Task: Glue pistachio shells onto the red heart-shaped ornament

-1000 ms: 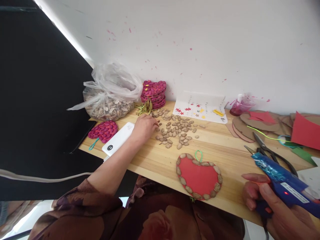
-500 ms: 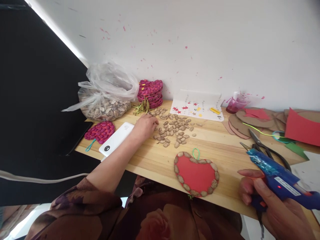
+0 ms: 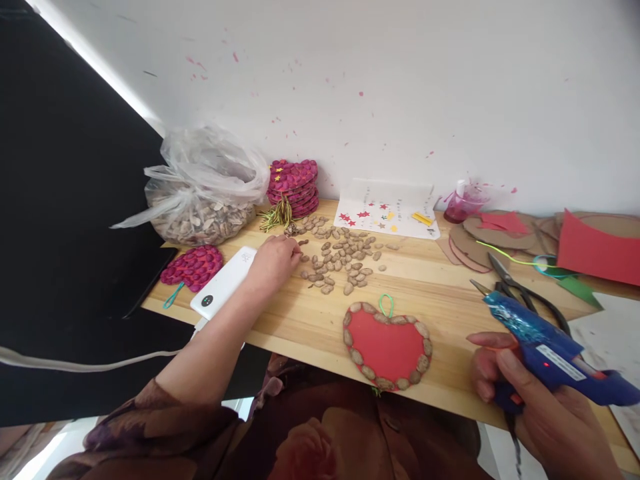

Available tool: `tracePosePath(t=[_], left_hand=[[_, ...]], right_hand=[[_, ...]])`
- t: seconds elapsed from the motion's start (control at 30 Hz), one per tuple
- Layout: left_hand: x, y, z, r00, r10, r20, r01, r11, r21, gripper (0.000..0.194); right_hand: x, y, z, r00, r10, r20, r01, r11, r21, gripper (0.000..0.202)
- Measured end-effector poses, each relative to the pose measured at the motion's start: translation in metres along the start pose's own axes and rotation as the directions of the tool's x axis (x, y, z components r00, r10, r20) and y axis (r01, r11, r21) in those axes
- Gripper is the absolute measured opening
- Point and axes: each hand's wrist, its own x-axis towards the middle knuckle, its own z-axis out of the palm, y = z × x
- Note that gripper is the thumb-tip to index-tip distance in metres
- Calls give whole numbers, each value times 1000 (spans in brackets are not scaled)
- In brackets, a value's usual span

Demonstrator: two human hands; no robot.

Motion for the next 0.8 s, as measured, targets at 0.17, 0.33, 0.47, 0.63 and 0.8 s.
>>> tracePosePath(t=[0.17, 0.33, 0.47, 0.63, 0.8], left_hand=[[-23, 0, -3, 1000, 8, -26, -8, 1000, 5, 15], [-47, 6, -6, 998, 57, -19, -58, 998, -23, 13], [-64, 13, -8, 991, 132, -11, -132, 989, -67, 12], [-78, 20, -10, 980, 198, -35, -200, 974, -108, 12], [-88, 35, -10, 958, 284, -27, -283, 932, -227, 9]], right_hand=[[0, 1, -1, 1000, -16, -17, 16, 1000, -10, 29], [4, 6, -6, 999, -8, 41, 8, 1000, 13, 27], [6, 7, -8, 999, -5, 50, 3, 999, 32, 26], [4, 2, -4, 1000, -12, 25, 11, 1000, 21, 29], [1, 0, -1, 1000, 6, -9, -6, 999, 48, 30]])
